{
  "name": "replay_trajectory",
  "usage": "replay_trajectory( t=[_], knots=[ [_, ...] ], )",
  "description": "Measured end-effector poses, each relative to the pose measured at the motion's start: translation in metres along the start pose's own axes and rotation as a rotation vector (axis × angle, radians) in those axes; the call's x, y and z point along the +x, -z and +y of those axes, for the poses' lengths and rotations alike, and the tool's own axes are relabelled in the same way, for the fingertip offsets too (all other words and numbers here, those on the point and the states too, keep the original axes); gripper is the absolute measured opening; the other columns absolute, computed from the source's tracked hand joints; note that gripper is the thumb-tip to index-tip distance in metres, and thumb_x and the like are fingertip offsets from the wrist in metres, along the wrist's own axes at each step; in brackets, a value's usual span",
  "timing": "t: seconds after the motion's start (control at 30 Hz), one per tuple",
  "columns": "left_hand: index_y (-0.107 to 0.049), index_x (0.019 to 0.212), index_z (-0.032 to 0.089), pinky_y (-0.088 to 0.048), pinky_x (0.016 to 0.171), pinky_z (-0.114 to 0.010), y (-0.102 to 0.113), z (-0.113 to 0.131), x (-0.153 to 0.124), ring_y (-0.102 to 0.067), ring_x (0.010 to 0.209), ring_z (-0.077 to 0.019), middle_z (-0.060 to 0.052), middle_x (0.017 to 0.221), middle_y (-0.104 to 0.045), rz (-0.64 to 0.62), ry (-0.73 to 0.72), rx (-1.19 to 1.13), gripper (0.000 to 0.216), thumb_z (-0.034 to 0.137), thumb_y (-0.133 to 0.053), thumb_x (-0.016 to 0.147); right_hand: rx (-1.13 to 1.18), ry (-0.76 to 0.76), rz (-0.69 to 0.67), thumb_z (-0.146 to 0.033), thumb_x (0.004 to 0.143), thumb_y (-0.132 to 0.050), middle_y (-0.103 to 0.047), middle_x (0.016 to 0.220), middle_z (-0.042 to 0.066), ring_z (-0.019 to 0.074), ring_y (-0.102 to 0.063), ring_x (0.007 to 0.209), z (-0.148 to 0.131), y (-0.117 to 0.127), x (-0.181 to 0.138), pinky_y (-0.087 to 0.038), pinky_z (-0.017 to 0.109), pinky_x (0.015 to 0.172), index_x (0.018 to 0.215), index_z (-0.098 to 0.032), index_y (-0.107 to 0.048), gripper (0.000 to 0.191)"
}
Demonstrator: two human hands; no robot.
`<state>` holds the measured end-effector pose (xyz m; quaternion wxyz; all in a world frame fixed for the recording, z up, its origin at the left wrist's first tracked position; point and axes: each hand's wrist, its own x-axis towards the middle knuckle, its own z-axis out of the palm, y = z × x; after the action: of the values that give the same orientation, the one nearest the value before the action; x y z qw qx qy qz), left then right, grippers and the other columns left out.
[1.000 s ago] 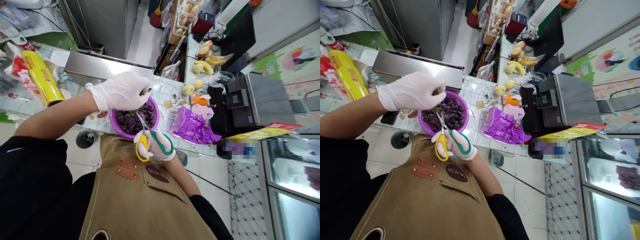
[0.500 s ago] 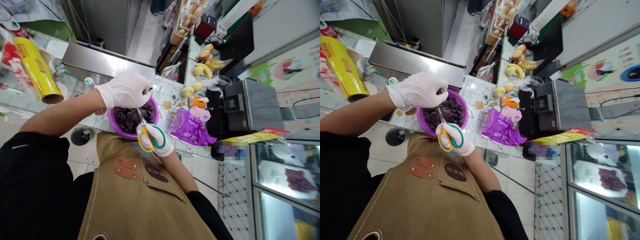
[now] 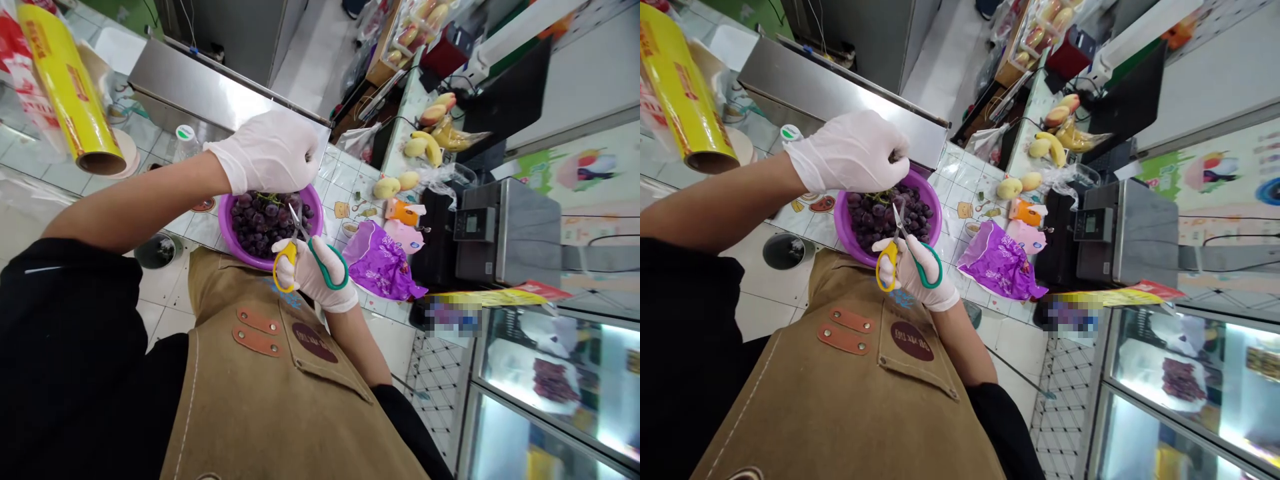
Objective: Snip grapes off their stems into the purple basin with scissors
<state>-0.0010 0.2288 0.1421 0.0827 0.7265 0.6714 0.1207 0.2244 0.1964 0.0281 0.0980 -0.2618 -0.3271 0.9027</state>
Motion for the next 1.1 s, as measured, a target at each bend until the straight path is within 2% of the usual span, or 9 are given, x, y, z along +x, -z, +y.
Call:
replay_trajectory(
  t=[0.17, 0.3, 0.47, 0.6, 0.7, 0.77, 0.9, 1.03, 1.1],
  knots=[
    [-0.086, 0.092, 0.02, -0.044, 0.076, -0.043, -0.004, -0.002, 0.002, -0.069, 0.082, -0.033, -0.013, 0.071, -0.069, -0.011, 0.03, 0.02, 0.034, 0.029, -0.053, 0.095, -0.051, -0.033, 0.034, -0.071, 0.107, -0.06, -0.06, 0.078, -0.001, 0.0119, -0.059, 0.063, -0.013, -0.004, 0.021, -0.043, 0.023, 0.054, 0.107, -0.017, -0.07, 0.055],
    [-0.086, 0.091, 0.021, -0.045, 0.076, -0.043, -0.007, -0.005, 0.002, -0.07, 0.082, -0.0334, -0.014, 0.074, -0.072, -0.017, 0.035, -0.021, 0.032, 0.028, -0.055, 0.094, -0.128, 0.019, 0.111, -0.068, 0.104, -0.071, -0.046, 0.06, -0.009, 0.0068, -0.044, 0.045, -0.018, -0.006, 0.029, -0.034, 0.019, 0.043, 0.096, -0.019, -0.067, 0.05],
    [-0.087, 0.095, 0.018, -0.046, 0.079, -0.042, -0.011, -0.01, 0.001, -0.071, 0.086, -0.0324, -0.013, 0.077, -0.073, -0.045, 0.04, -0.002, 0.033, 0.025, -0.054, 0.096, -0.129, 0.016, 0.184, -0.066, 0.101, -0.077, -0.04, 0.057, -0.011, 0.0046, -0.035, 0.044, -0.013, -0.011, 0.022, -0.03, 0.018, 0.043, 0.093, -0.018, -0.066, 0.049],
    [-0.087, 0.094, 0.016, -0.047, 0.079, -0.04, -0.014, -0.015, -0.002, -0.067, 0.082, -0.0276, -0.013, 0.081, -0.076, -0.005, -0.024, -0.001, 0.032, 0.027, -0.056, 0.096, -0.023, -0.011, 0.12, -0.071, 0.105, -0.067, -0.055, 0.074, -0.004, 0.0113, -0.055, 0.061, -0.007, -0.008, 0.007, -0.043, 0.023, 0.054, 0.112, -0.018, -0.071, 0.054],
    [-0.086, 0.097, 0.016, -0.048, 0.078, -0.04, -0.016, -0.018, -0.003, -0.067, 0.079, -0.0266, -0.012, 0.083, -0.078, -0.036, -0.016, -0.025, 0.035, 0.03, -0.054, 0.099, 0.006, -0.06, 0.025, -0.077, 0.101, -0.066, -0.059, 0.081, 0.0, 0.0142, -0.057, 0.069, -0.001, 0.005, 0.0, -0.041, 0.025, 0.056, 0.117, -0.017, -0.071, 0.062],
    [-0.084, 0.097, 0.017, -0.045, 0.076, -0.039, -0.016, -0.018, -0.005, -0.066, 0.079, -0.026, -0.012, 0.084, -0.078, -0.014, -0.005, -0.031, 0.035, 0.031, -0.052, 0.099, -0.069, -0.091, 0.003, -0.076, 0.102, -0.065, -0.058, 0.081, -0.001, 0.0138, -0.056, 0.067, 0.001, 0.015, -0.003, -0.04, 0.025, 0.057, 0.118, -0.016, -0.07, 0.063],
    [-0.08, 0.094, 0.02, -0.04, 0.075, -0.038, -0.016, -0.017, -0.011, -0.061, 0.08, -0.0237, -0.01, 0.085, -0.078, 0.01, -0.026, -0.092, 0.031, 0.032, -0.051, 0.099, -0.368, -0.052, 0.06, -0.077, 0.104, -0.063, -0.061, 0.078, -0.001, 0.0131, -0.056, 0.063, -0.004, 0.029, -0.01, -0.043, 0.027, 0.059, 0.119, -0.015, -0.069, 0.064],
    [-0.075, 0.088, 0.023, -0.039, 0.073, -0.038, -0.026, -0.019, -0.013, -0.061, 0.079, -0.0246, -0.009, 0.078, -0.074, 0.069, -0.055, -0.155, 0.025, 0.035, -0.055, 0.097, -0.718, -0.042, 0.024, -0.081, 0.105, -0.059, -0.064, 0.075, 0.0, 0.0129, -0.058, 0.061, -0.029, 0.034, -0.019, -0.043, 0.027, 0.059, 0.111, -0.015, -0.069, 0.067],
    [-0.074, 0.085, 0.025, -0.038, 0.071, -0.039, -0.032, -0.019, -0.014, -0.063, 0.077, -0.0262, -0.009, 0.074, -0.072, 0.093, -0.084, -0.184, 0.023, 0.035, -0.056, 0.095, -0.857, -0.061, 0.014, -0.084, 0.1, -0.065, -0.062, 0.07, -0.002, 0.0125, -0.056, 0.06, -0.045, 0.033, -0.021, -0.043, 0.027, 0.058, 0.103, -0.016, -0.068, 0.068]
  ],
)
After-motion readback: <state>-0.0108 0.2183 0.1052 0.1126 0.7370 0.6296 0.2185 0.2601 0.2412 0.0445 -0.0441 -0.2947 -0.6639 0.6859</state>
